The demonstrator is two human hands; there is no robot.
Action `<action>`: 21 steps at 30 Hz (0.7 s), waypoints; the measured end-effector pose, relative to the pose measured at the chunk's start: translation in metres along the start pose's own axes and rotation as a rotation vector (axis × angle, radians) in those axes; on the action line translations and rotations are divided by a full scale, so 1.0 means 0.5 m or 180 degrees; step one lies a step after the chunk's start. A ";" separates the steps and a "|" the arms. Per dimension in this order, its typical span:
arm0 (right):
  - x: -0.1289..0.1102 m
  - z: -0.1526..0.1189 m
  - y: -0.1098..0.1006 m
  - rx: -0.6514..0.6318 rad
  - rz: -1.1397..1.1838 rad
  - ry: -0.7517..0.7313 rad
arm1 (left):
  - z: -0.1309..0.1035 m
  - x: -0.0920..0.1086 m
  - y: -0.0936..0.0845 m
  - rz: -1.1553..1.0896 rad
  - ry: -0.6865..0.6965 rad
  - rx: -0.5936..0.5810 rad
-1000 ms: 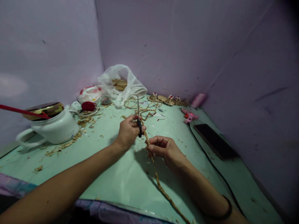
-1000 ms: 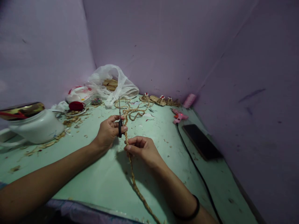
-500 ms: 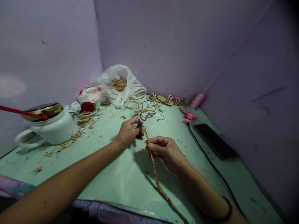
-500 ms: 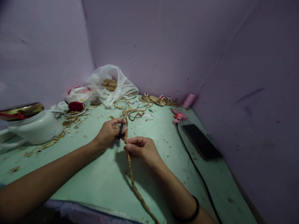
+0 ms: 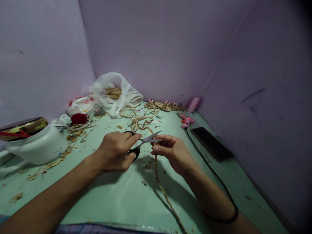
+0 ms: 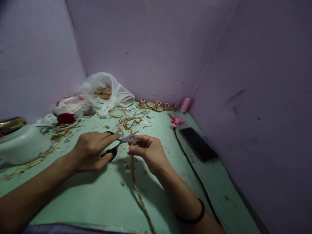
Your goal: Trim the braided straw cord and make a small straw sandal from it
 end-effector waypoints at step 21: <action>-0.001 0.000 0.001 0.0228 -0.0221 -0.0128 | -0.004 -0.015 0.010 0.0017 0.0245 -0.0056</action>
Point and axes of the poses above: each hand's wrist, its own z-axis towards the middle knuckle, its own y-axis out of the palm, x = y × z, the point moved 4 cm from there along z, towards the middle knuckle, and after that the axes turned 1 degree about x, right-handed, at the moved point
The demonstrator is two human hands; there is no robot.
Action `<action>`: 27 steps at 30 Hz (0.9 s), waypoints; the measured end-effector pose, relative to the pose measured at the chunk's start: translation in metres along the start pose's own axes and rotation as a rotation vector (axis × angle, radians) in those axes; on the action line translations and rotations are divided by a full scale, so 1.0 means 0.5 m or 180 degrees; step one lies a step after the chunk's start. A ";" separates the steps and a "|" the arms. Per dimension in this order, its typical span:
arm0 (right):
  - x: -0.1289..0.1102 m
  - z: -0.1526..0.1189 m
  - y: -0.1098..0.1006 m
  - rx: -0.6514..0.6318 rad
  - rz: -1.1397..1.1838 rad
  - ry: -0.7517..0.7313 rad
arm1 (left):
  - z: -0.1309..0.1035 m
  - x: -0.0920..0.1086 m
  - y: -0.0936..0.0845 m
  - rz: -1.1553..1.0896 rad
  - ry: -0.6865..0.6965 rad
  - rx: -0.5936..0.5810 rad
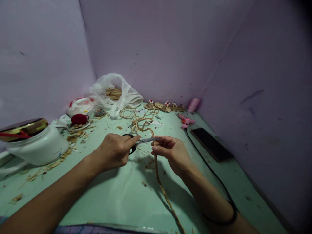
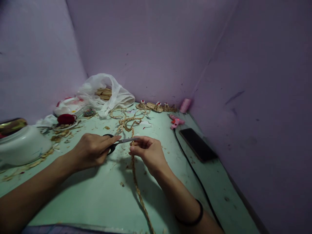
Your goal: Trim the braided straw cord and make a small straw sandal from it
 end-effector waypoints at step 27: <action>0.064 -0.034 0.038 -0.1878 -0.0474 0.1326 | -0.002 -0.039 0.069 -0.5215 -0.3863 0.1313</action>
Point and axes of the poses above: each hand's wrist, its own z-axis towards the middle knuckle, its own y-axis out of the palm, x = y × z, the point moved 4 cm from there along z, towards the middle knuckle, and after that the axes turned 1 degree about x, right-handed, at the moved point
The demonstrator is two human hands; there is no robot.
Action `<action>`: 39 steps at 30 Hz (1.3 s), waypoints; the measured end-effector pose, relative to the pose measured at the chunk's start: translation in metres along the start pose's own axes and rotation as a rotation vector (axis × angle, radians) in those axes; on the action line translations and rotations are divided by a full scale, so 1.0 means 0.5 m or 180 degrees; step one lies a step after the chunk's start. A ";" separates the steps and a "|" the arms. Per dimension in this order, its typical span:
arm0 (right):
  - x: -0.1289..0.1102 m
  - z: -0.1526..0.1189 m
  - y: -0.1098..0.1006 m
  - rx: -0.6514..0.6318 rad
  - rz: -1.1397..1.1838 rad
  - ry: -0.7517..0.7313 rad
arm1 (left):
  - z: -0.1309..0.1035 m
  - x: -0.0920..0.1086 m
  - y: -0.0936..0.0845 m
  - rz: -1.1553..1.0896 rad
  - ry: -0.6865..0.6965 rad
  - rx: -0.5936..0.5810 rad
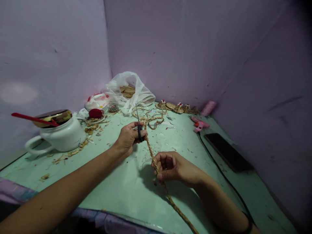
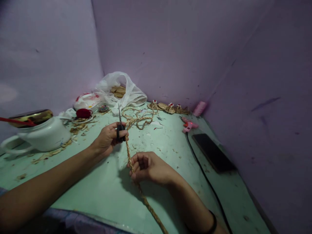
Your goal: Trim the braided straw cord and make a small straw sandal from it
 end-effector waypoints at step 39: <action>0.005 0.020 -0.008 0.1412 0.0948 -0.0716 | -0.003 -0.010 0.013 0.0233 0.0104 0.0137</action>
Point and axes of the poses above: each hand's wrist, its own z-axis towards the middle knuckle, its own y-axis out of the palm, x = y × z, the point moved 4 cm from there along z, towards the middle knuckle, and after that the axes turned 1 degree about x, right-handed, at the moved point
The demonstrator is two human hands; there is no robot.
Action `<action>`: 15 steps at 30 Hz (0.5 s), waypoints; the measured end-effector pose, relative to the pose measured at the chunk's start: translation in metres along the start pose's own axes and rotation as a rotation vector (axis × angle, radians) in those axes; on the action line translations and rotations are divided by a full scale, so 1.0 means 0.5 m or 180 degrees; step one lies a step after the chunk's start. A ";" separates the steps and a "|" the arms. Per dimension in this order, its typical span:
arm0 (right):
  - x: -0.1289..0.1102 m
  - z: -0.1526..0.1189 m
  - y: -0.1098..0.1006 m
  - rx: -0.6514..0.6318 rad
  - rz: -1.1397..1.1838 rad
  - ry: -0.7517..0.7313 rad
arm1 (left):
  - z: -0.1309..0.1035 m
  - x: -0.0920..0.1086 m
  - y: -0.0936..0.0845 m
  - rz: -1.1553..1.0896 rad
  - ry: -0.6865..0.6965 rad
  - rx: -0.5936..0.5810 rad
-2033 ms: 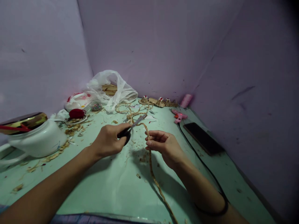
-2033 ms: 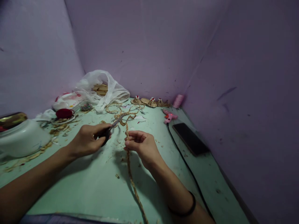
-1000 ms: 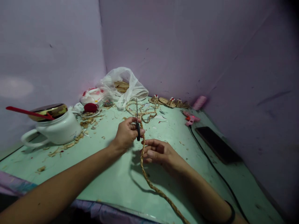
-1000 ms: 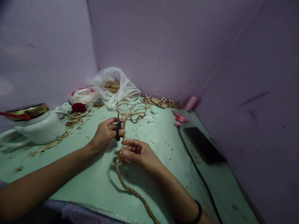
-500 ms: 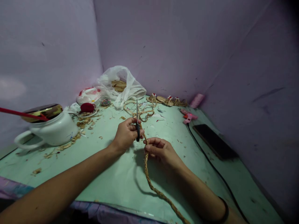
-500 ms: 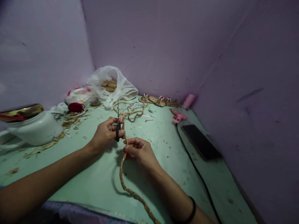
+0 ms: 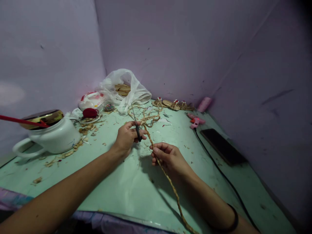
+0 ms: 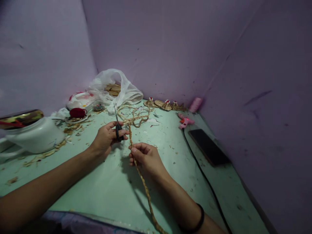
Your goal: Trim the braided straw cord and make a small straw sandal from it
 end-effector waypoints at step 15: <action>0.005 0.006 -0.009 0.0009 -0.0298 -0.0229 | 0.006 -0.008 -0.003 0.0079 -0.0284 0.0034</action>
Point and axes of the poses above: each hand's wrist, its own z-axis towards the middle knuckle, its own y-axis out of the palm, x = y × z, the point moved 4 cm from there along z, towards the middle knuckle, and after that the axes turned 1 degree about x, right-handed, at the moved point
